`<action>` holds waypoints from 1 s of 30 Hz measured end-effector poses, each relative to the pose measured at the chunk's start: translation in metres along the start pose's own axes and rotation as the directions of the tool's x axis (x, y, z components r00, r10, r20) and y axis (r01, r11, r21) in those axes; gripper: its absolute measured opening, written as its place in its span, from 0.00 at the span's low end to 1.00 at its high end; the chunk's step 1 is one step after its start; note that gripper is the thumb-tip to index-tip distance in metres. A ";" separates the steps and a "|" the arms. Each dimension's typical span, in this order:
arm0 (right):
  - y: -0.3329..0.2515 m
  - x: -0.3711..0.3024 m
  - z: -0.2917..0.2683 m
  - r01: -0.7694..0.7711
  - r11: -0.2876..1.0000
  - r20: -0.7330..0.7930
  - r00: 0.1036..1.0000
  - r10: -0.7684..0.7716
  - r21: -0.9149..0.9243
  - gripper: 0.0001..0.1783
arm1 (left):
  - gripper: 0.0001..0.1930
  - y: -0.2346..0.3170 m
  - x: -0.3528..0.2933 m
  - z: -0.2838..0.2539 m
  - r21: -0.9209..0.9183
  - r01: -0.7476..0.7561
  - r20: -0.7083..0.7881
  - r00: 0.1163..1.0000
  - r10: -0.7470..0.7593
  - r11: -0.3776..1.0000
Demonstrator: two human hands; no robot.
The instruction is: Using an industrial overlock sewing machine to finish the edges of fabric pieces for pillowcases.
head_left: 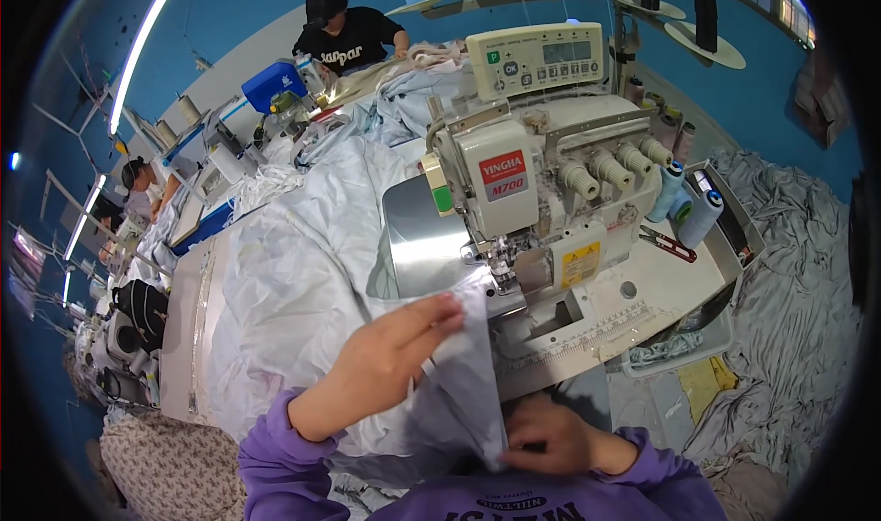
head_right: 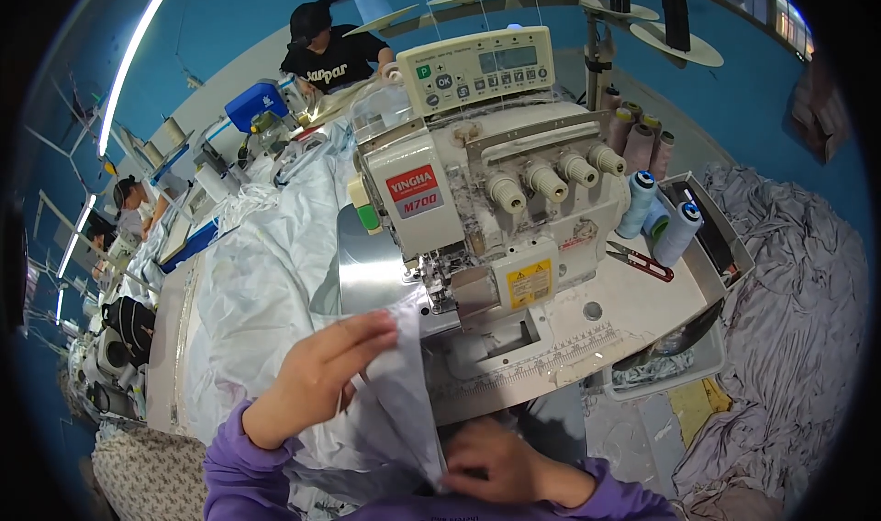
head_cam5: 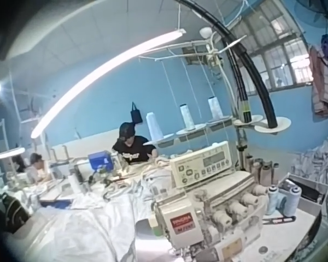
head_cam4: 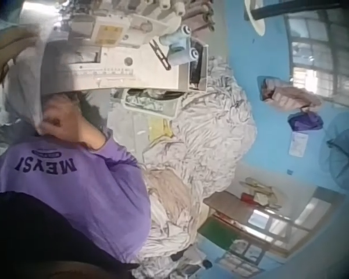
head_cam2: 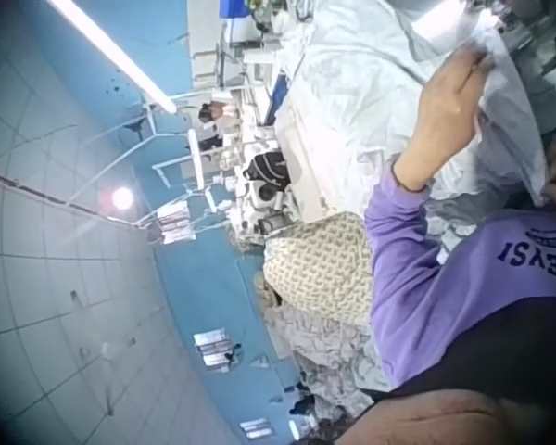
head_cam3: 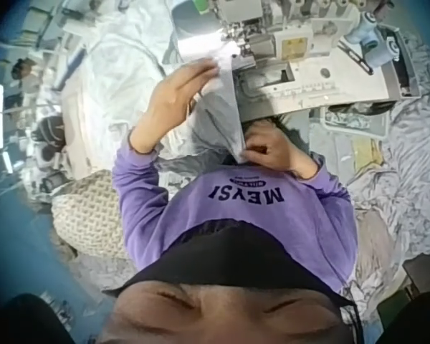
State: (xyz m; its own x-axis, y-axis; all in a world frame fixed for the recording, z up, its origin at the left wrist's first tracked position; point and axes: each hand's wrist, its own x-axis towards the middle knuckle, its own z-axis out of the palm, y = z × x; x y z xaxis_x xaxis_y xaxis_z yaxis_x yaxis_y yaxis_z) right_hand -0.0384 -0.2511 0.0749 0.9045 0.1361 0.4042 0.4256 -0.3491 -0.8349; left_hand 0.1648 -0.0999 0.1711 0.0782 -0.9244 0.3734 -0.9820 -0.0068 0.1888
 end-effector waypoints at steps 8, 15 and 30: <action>-0.013 0.041 -0.016 -0.326 0.945 -0.667 0.706 0.241 -0.005 0.14 | 0.28 0.015 0.025 0.013 -0.045 -0.027 0.016 0.999 0.028 0.999; 0.011 0.044 -0.023 -0.550 0.680 -0.208 0.682 0.701 0.485 0.10 | 0.29 0.020 0.030 0.020 -0.016 0.019 0.006 1.000 -0.018 1.000; 0.012 0.037 -0.020 -0.373 0.585 -0.234 0.664 0.710 0.720 0.07 | 0.26 0.014 0.030 0.017 -0.009 0.013 0.016 1.000 -0.013 1.000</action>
State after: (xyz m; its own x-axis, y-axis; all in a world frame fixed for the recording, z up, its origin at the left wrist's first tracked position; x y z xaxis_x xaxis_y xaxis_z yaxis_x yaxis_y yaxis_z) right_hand -0.0006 -0.2684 0.0873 0.8965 -0.3742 -0.2374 -0.0684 0.4124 -0.9084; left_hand 0.1505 -0.1346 0.1693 0.0878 -0.9300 0.3568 -0.9794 -0.0153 0.2013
